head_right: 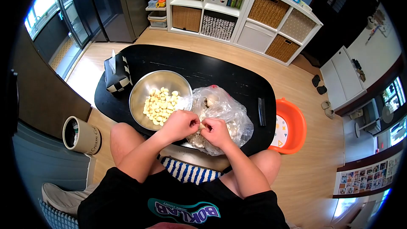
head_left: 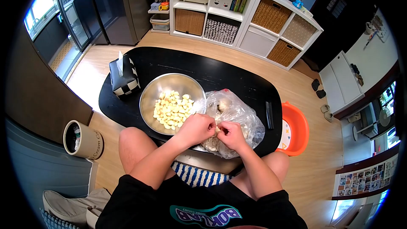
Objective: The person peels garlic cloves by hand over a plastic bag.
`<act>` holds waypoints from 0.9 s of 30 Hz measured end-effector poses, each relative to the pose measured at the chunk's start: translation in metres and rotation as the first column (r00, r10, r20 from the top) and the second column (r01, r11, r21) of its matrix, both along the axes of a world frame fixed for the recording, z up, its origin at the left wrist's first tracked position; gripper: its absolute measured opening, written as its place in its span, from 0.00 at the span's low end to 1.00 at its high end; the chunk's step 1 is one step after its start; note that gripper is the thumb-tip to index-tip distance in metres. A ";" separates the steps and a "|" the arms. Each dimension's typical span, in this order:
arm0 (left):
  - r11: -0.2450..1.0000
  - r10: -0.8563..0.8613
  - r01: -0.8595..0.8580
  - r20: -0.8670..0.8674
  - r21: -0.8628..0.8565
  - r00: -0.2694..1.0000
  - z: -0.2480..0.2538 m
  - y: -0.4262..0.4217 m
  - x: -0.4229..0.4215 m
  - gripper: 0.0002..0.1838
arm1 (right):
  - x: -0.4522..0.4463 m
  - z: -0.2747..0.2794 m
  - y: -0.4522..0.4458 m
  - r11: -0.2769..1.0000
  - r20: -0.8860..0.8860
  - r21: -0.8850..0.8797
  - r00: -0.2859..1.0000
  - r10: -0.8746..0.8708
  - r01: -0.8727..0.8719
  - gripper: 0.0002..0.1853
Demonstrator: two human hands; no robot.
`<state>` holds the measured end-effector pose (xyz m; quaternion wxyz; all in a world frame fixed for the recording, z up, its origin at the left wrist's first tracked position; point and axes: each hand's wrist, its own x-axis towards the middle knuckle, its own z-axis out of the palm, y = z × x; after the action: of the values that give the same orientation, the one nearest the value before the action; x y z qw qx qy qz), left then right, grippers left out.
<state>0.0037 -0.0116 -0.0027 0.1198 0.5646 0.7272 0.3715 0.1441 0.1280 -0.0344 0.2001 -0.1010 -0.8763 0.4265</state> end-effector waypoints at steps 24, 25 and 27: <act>0.992 0.124 -0.122 -0.094 0.027 0.988 0.000 0.000 0.010 0.07 | -0.001 0.001 -0.008 0.996 0.020 -0.012 0.996 -0.083 0.083 0.08; 0.994 0.107 -0.105 -0.074 0.034 0.991 0.000 0.000 0.010 0.07 | -0.001 0.000 -0.007 0.996 0.020 -0.012 0.996 -0.084 0.084 0.08; 0.995 0.091 -0.090 -0.046 0.035 0.995 0.000 0.000 0.008 0.07 | 0.000 0.000 -0.004 0.998 0.032 -0.027 0.998 -0.062 0.063 0.08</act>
<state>0.0117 -0.0113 -0.0026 0.0764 0.5415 0.7486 0.3749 0.1441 0.1238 -0.0348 0.1983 -0.1378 -0.8696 0.4306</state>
